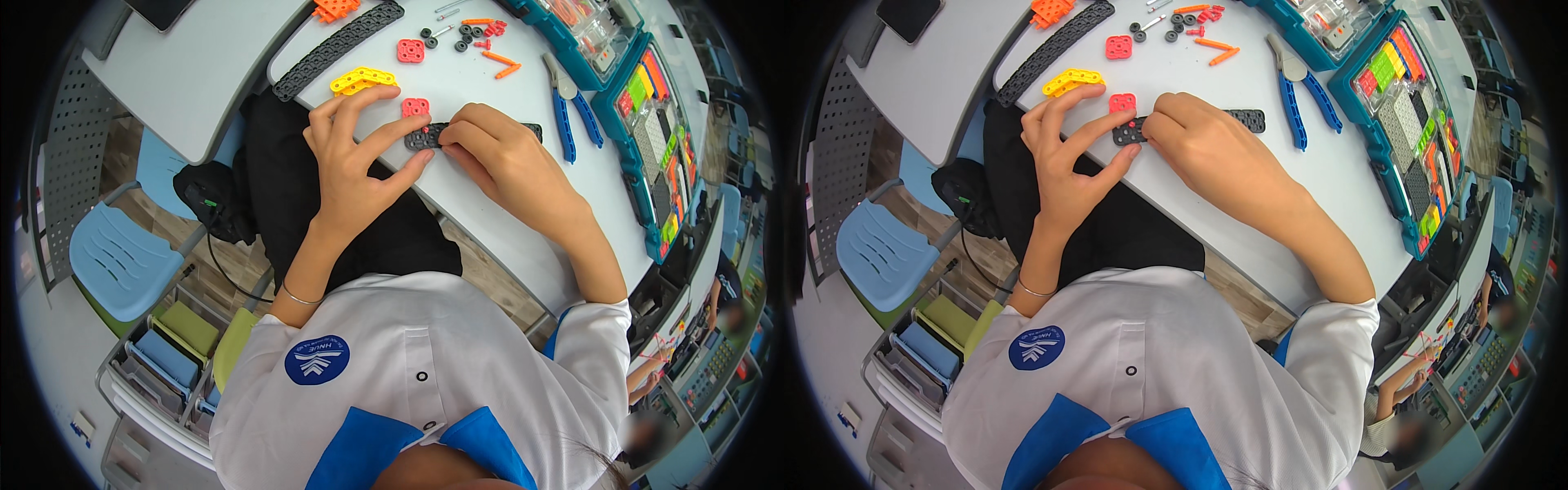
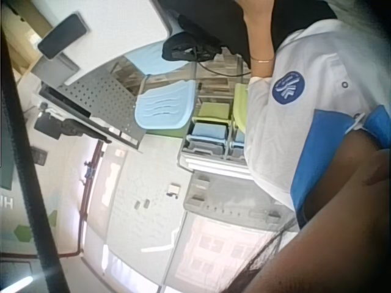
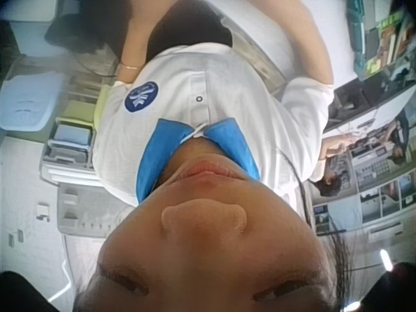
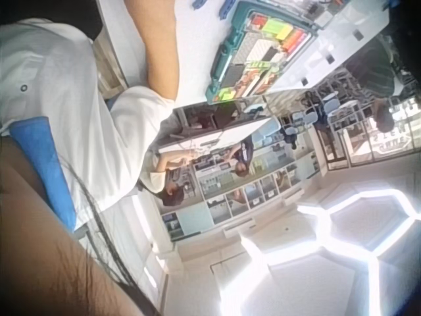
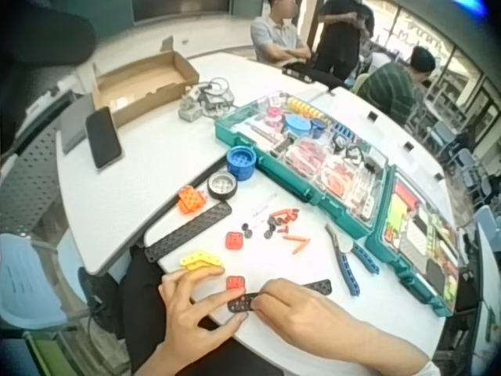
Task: The person assembles a construction toy using colorful plastic beams, connectors, and pins. They attach red and yellow pieces to a black beam, insert pins, and add a circular component to the structure.
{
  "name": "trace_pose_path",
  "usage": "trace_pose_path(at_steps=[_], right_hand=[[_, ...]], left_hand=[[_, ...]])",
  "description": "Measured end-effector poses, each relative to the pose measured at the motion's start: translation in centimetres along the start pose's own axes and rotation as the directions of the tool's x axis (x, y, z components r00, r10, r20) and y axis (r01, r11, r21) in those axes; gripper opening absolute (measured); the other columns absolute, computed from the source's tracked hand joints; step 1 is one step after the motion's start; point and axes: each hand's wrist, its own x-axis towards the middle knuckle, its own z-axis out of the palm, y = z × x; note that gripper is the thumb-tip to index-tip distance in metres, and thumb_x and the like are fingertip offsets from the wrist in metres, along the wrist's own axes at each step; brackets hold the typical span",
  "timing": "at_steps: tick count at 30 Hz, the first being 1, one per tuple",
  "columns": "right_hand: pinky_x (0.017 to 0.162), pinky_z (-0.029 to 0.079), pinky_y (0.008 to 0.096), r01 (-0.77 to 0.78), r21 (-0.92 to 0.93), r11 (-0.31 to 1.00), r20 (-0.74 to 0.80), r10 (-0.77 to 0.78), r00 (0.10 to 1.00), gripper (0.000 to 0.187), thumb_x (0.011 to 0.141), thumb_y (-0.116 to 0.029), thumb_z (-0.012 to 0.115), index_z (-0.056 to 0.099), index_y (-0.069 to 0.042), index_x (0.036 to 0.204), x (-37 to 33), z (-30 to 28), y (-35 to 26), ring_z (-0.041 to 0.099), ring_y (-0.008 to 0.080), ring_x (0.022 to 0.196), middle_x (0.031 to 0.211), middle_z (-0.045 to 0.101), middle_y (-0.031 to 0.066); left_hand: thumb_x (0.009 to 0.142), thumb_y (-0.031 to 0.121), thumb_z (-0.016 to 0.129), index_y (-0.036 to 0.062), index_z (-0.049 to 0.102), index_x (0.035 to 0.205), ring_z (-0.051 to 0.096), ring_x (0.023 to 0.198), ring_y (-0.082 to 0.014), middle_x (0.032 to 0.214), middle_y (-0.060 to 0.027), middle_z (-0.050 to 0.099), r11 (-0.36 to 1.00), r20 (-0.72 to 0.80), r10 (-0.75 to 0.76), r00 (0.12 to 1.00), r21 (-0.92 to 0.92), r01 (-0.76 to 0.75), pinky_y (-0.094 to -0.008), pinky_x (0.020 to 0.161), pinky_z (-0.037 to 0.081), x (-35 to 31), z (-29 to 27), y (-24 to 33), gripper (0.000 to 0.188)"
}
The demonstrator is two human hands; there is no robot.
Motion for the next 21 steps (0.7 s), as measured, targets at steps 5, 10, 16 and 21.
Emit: trace_pose_path(at_steps=[5,10,16,21], right_hand=[[0.078,0.055,0.0420,0.007,0.028,1.000,-0.033,-0.006,0.999,0.019,0.082,0.001,0.070,0.062,0.002,0.099,0.27,0.12,0.09,0.064,0.0327,0.090,0.095,0.060,0.0128],[0.078,0.056,0.0421,-0.010,0.039,0.999,-0.007,0.010,1.000,0.019,0.082,0.001,0.070,0.062,0.002,0.099,0.31,0.26,0.10,0.064,0.0323,0.090,0.095,0.060,0.0128],[0.077,0.056,0.0414,-0.023,0.001,1.000,0.014,0.023,1.000,0.018,0.083,0.001,0.070,0.063,0.003,0.099,0.27,0.26,-0.20,0.064,0.0321,0.090,0.094,0.060,0.0130],[0.073,0.055,0.0403,-0.110,0.187,0.976,-0.059,0.122,0.991,0.015,0.085,0.000,0.072,0.065,0.000,0.099,0.57,0.55,0.13,0.068,0.0308,0.082,0.091,0.066,0.0112]], left_hand=[[0.070,0.023,0.090,0.0228,0.082,0.107,0.043,0.125,-0.0250,0.134,0.0007,0.063,1.000,-0.014,-0.002,1.000,-0.016,0.002,-0.0392,0.108,0.031,0.01,0.04,-0.01,0.037],[0.070,0.022,0.090,0.0229,0.082,0.104,0.044,0.125,-0.0251,0.134,0.0006,0.064,1.000,-0.021,0.001,1.000,-0.027,-0.001,-0.0390,0.107,0.031,-0.01,0.12,-0.12,0.035],[0.069,0.022,0.090,0.0222,0.082,0.104,0.044,0.124,-0.0248,0.133,0.0007,0.064,1.000,-0.023,0.004,1.000,-0.030,-0.005,-0.0390,0.107,0.032,0.02,0.14,-0.14,0.036],[0.069,0.020,0.091,0.0212,0.082,0.105,0.045,0.124,-0.0248,0.133,0.0002,0.065,0.998,-0.032,0.011,0.999,-0.057,-0.012,-0.0384,0.107,0.032,0.01,0.17,-0.42,0.037]])
